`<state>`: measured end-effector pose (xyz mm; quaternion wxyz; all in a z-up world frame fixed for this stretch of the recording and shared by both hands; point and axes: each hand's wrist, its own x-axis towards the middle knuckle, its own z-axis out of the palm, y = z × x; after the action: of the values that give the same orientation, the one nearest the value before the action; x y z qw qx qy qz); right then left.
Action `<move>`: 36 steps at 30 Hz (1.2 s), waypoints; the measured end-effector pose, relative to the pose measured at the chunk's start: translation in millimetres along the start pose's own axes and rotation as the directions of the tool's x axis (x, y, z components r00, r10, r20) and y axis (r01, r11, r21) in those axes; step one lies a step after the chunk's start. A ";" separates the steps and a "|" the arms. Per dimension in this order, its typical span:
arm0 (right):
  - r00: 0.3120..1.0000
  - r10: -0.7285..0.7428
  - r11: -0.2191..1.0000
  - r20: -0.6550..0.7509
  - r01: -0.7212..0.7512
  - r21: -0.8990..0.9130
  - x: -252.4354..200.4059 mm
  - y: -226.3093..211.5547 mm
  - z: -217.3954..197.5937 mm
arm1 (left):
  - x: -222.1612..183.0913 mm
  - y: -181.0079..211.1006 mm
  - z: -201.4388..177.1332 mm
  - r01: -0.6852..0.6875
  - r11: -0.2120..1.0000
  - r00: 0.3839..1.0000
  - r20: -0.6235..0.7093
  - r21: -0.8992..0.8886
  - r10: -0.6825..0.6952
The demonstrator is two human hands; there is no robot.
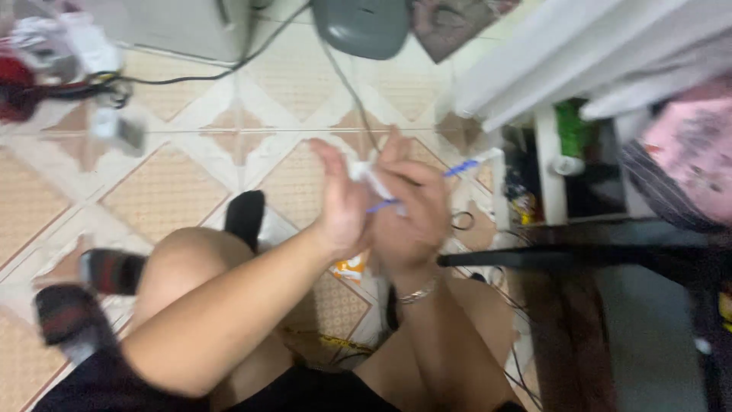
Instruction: The person sits on the floor holding a black slide sandal and uses a small brush to apply a dark coating to the strap and sole edges, working over different areas of the sandal. They then set the sandal down, take wet wipes from a pack, wipe the brush and their hands, and open a small yellow-lidded container.
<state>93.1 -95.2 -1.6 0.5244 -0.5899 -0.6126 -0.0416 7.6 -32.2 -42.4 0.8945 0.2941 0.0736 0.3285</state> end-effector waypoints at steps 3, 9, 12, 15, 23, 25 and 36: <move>0.990 -0.120 0.988 0.078 0.111 0.109 1.9 1.9 -6.2 | 0.4 0.1 1.5 -0.010 1.000 0.999 0.053 -0.018 0.011; 0.982 -0.174 0.950 0.078 0.146 0.277 -10.9 22.7 -6.4 | 1.6 21.6 17.2 0.085 0.987 0.980 -0.165 -0.135 -0.107; 0.990 -0.125 0.991 0.069 0.128 -0.036 -3.7 34.8 -18.9 | -2.8 15.6 13.4 0.300 0.954 0.945 -0.138 0.004 -0.297; 0.997 -0.043 0.982 0.062 0.054 -0.182 3.3 32.3 -44.1 | 1.2 4.6 1.8 0.270 0.963 0.934 -0.248 0.016 -0.258; 0.970 0.110 0.988 -0.217 -0.130 -0.080 -30.0 -17.0 -139.5 | 24.5 -4.3 -15.2 0.318 0.940 0.864 -0.446 0.125 -0.233; 0.929 0.116 0.971 -0.352 -0.181 -0.156 -26.6 -54.2 -174.7 | 29.6 -12.8 -21.7 0.335 0.933 0.873 -0.416 0.130 -0.256; 0.510 0.533 0.801 -0.675 -0.561 0.209 -23.7 -105.9 -414.8 | 18.4 -50.0 -35.5 0.332 0.585 0.920 -0.392 0.740 -0.025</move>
<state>252.2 -420.9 227.3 0.6917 -0.6992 -0.1455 -0.1074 37.6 -34.1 -99.0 0.6715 0.5899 0.3945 0.2134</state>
